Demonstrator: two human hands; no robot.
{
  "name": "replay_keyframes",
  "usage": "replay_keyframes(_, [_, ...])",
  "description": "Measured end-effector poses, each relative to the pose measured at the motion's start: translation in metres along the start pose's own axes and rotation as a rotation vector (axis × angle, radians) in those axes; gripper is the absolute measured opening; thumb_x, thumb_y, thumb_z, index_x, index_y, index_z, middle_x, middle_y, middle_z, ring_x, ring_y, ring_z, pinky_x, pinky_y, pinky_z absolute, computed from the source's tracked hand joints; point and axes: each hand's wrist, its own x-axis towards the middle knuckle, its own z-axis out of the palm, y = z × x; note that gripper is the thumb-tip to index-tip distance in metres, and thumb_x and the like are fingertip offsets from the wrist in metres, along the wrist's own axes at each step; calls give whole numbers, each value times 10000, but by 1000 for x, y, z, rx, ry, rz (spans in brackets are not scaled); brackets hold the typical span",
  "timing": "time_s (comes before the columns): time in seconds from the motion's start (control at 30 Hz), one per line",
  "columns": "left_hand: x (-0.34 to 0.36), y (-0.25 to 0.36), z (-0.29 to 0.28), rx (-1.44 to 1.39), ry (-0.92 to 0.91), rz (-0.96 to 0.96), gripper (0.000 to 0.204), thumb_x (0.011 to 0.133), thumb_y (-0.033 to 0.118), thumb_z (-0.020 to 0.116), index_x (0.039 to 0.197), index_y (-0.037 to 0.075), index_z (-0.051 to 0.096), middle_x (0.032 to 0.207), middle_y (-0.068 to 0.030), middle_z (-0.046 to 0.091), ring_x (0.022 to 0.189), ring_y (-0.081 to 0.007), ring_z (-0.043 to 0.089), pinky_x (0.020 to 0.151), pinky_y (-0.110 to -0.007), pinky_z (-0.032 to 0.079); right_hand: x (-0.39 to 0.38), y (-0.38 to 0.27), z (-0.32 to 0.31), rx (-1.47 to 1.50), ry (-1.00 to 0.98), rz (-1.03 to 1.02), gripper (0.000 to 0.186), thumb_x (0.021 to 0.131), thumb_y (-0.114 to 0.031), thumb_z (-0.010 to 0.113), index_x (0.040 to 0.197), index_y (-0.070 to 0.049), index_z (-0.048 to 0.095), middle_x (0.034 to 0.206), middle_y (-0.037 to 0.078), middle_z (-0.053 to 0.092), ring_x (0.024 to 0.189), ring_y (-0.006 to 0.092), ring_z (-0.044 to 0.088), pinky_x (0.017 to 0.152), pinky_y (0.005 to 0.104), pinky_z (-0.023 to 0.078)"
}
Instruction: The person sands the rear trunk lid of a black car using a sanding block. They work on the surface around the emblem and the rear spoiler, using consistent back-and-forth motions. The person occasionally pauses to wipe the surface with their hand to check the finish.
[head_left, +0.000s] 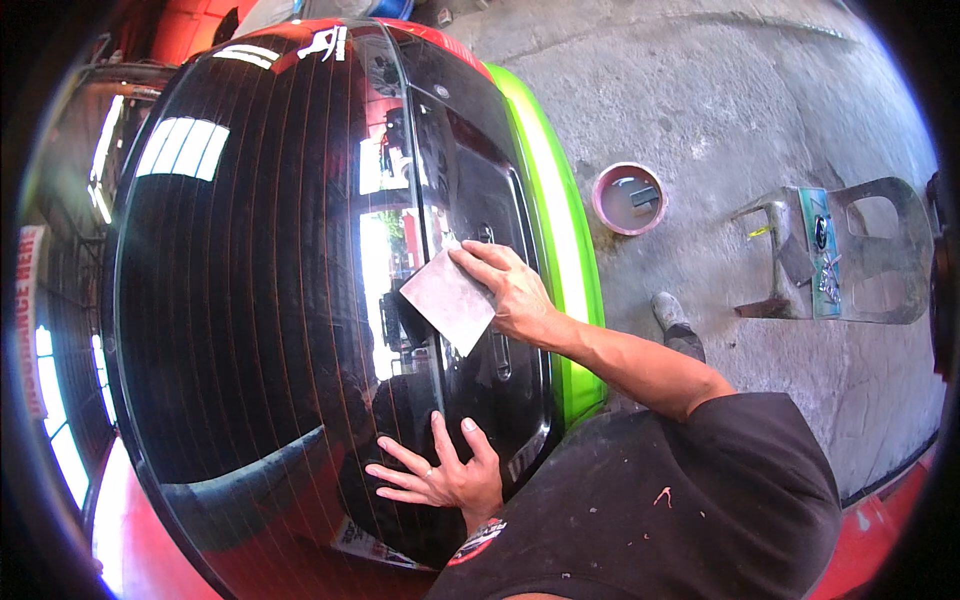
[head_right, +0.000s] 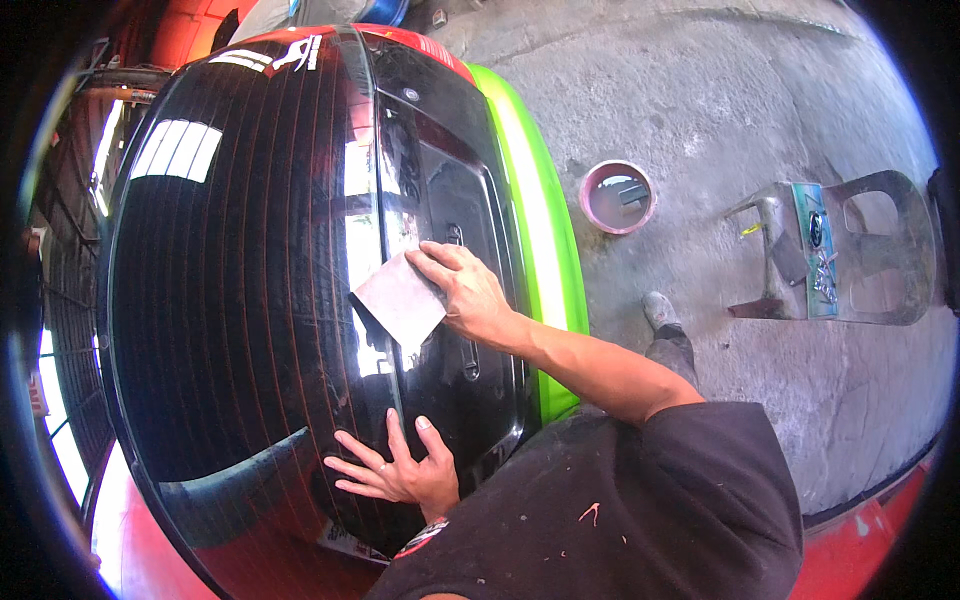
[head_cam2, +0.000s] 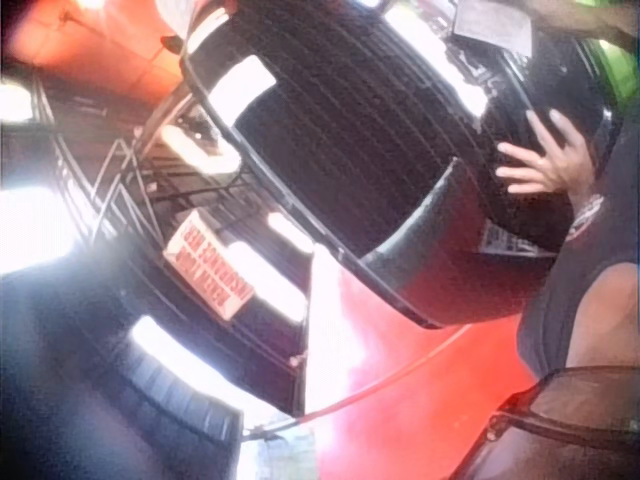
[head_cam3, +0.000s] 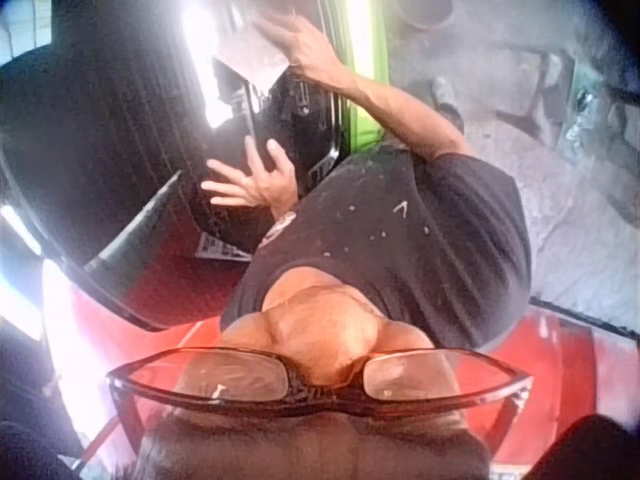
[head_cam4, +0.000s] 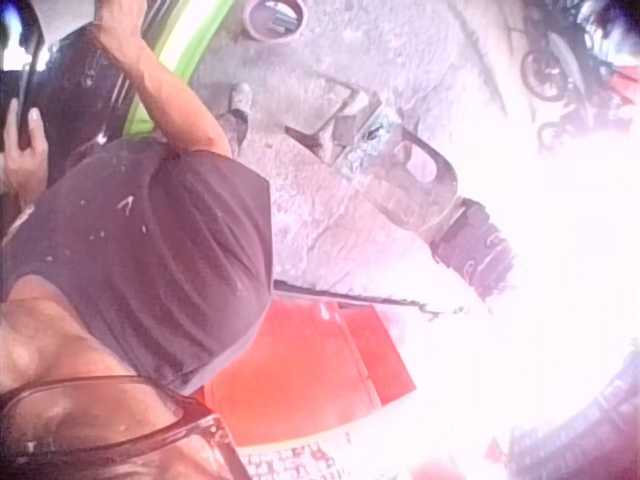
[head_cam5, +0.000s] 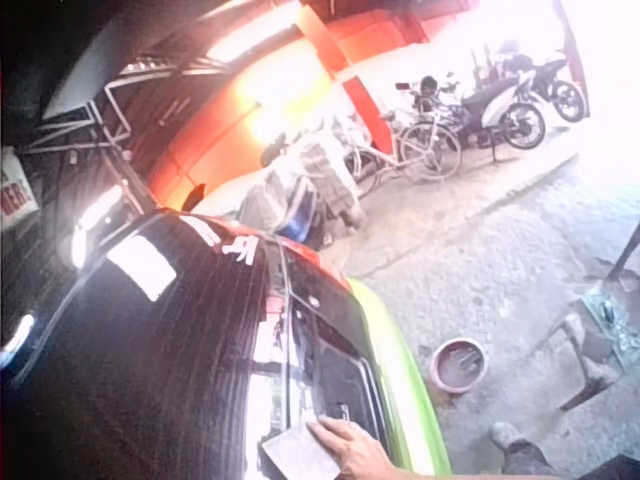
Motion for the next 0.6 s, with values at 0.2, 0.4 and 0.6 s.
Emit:
replay_keyframes(0.2, [-1,-1,2,-9,-1,1,344,886,463,669,1117,234,782,1602,-240,337,1488,-569,157,1153,-729,47,2,1,0,-21,24,-13,615,802,-229,769,1368,-73,586,1392,171,568,1247,359,552,1073,444,451])
replay_keyframes(0.4, [1,1,0,-18,-13,-1,346,879,464,681,1119,236,781,1600,-244,337,1493,-565,143,1147,-739,49,7,12,1,-59,31,-74,623,801,-177,735,1391,-74,562,1411,174,547,1232,360,555,1046,440,473])
replay_keyframes(0.6, [-2,-1,0,-5,2,11,347,883,454,684,1140,237,771,1601,-245,336,1492,-563,148,1151,-732,53,23,7,-4,-34,-19,-13,698,747,-201,797,1393,-91,557,1408,161,551,1239,366,550,1057,453,470])
